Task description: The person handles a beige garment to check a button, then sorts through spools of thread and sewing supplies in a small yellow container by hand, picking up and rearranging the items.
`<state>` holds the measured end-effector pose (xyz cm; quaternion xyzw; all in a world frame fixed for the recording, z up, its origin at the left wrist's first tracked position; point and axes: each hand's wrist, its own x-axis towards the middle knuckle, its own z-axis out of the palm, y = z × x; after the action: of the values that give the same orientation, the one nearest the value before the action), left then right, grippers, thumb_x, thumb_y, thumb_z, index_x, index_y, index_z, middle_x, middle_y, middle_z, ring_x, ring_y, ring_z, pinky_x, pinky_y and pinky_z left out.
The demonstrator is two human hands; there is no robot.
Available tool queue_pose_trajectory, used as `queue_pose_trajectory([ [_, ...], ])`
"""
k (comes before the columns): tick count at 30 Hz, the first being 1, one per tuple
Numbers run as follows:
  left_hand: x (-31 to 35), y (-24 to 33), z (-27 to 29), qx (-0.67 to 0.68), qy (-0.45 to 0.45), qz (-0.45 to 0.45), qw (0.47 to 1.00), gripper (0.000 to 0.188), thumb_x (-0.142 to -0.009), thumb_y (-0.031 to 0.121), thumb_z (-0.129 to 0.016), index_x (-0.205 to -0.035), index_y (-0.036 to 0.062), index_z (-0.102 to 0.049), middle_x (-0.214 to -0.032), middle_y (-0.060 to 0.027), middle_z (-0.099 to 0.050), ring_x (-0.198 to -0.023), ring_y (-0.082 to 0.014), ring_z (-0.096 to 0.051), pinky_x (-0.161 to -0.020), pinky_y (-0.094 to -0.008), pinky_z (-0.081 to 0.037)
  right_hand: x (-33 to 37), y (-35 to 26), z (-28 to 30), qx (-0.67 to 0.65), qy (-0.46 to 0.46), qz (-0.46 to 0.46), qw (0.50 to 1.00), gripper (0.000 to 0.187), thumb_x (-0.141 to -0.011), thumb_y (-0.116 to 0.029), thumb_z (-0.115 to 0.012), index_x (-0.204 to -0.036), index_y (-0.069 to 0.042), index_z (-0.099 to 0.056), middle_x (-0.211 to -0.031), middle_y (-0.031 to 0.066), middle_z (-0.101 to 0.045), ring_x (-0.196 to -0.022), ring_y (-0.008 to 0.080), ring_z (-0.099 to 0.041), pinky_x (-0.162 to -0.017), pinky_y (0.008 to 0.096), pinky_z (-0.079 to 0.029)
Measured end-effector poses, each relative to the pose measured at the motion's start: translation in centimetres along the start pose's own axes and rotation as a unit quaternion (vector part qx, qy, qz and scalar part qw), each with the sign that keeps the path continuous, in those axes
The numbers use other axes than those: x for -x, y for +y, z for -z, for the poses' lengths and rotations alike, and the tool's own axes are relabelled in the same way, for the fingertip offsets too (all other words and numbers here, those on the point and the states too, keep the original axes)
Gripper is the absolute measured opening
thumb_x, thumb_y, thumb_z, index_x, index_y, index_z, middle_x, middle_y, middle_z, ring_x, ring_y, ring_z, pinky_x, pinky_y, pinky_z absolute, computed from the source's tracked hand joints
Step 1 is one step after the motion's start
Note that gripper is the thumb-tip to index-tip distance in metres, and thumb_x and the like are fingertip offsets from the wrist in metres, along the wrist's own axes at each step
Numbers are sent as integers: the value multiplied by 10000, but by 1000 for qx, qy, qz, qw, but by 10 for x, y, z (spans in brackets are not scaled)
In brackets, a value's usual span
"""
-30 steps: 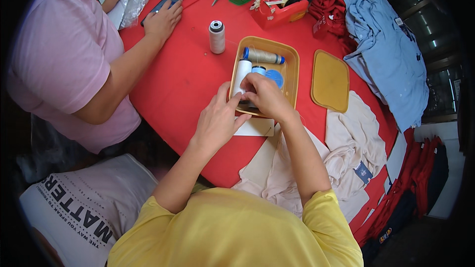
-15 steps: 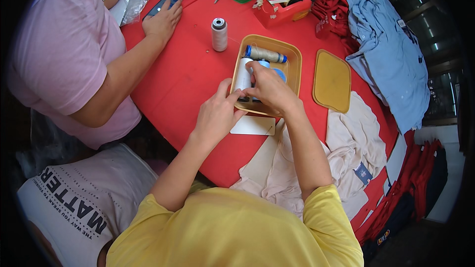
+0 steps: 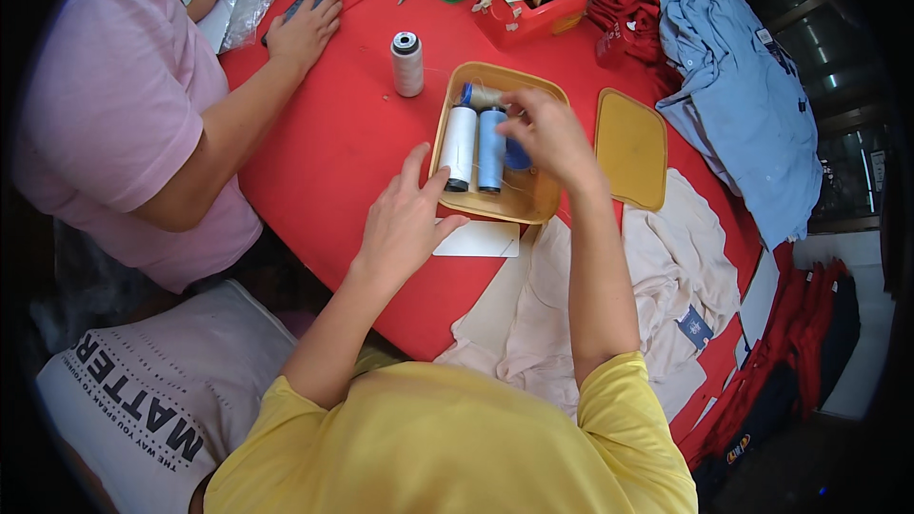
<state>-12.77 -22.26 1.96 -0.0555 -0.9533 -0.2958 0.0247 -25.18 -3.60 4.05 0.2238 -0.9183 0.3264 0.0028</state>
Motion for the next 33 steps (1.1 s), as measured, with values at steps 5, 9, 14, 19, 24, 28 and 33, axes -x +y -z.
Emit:
queue_pose_trajectory([
  [5, 1, 4, -6, -59, 72, -123, 988, 542, -718, 296, -759, -1175, 56, -592, -1347, -134, -432, -1305, -347, -343, -1071, -534, -271, 4, 11, 0, 366, -109, 40, 923, 254, -700, -105, -683, -952, -73, -681, -999, 94, -657, -1019, 296, -552, -860, 419, -429],
  [9, 8, 9, -27, -60, 42, -154, 985, 514, -755, 340, -714, -1192, 97, -594, -1345, -106, -446, -1330, -339, -306, -1108, -563, -177, 14, 16, -22, 425, -78, 50, 900, 268, -707, -160, -655, -968, -102, -658, -1001, 90, -652, -1030, 275, -543, -880, 430, -389],
  [14, 11, 5, -32, -72, 67, -151, 984, 446, -806, 319, -665, -1198, 116, -601, -1324, -99, -476, -1319, -304, -335, -1108, -563, -190, 12, 25, -16, 388, -27, 82, 917, 183, -737, -123, -581, -911, -98, -634, -939, 111, -634, -977, 283, -549, -858, 426, -386],
  [19, 15, -3, -22, -38, 66, -150, 986, 363, -828, 304, -657, -1113, 80, -645, -1330, -124, -473, -1340, -310, -324, -1116, -505, -234, 1, 5, 1, 321, -71, -12, 945, 249, -691, -88, -688, -940, -77, -671, -992, 162, -630, -960, 339, -606, -817, 437, -481],
  [24, 16, -11, -17, -77, 56, -152, 984, 482, -829, 462, -612, -1097, 63, -652, -1314, -167, -490, -1366, -323, -287, -1121, -525, -192, -6, 18, 11, 206, -18, 10, 978, 206, -733, -33, -616, -928, -31, -680, -915, 218, -644, -891, 383, -629, -792, 454, -497],
  [28, 18, 0, -9, -86, 103, -124, 983, 388, -846, 375, -631, -1080, 67, -657, -1288, -147, -517, -1322, -319, -353, -1102, -543, -212, 1, 10, 21, 87, 63, -8, 994, 237, -758, -80, -657, -980, 5, -655, -885, 217, -668, -854, 348, -658, -758, 419, -508],
  [33, -17, 26, -3, 58, 119, -103, 986, 287, -858, 191, -633, -1111, 56, -650, -1208, -126, -577, -1145, -314, -525, -978, -447, -395, 17, 14, 31, -93, 46, -127, 986, 195, -833, -61, -653, -1011, 18, -644, -814, 101, -688, -697, 142, -656, -585, 284, -534],
])
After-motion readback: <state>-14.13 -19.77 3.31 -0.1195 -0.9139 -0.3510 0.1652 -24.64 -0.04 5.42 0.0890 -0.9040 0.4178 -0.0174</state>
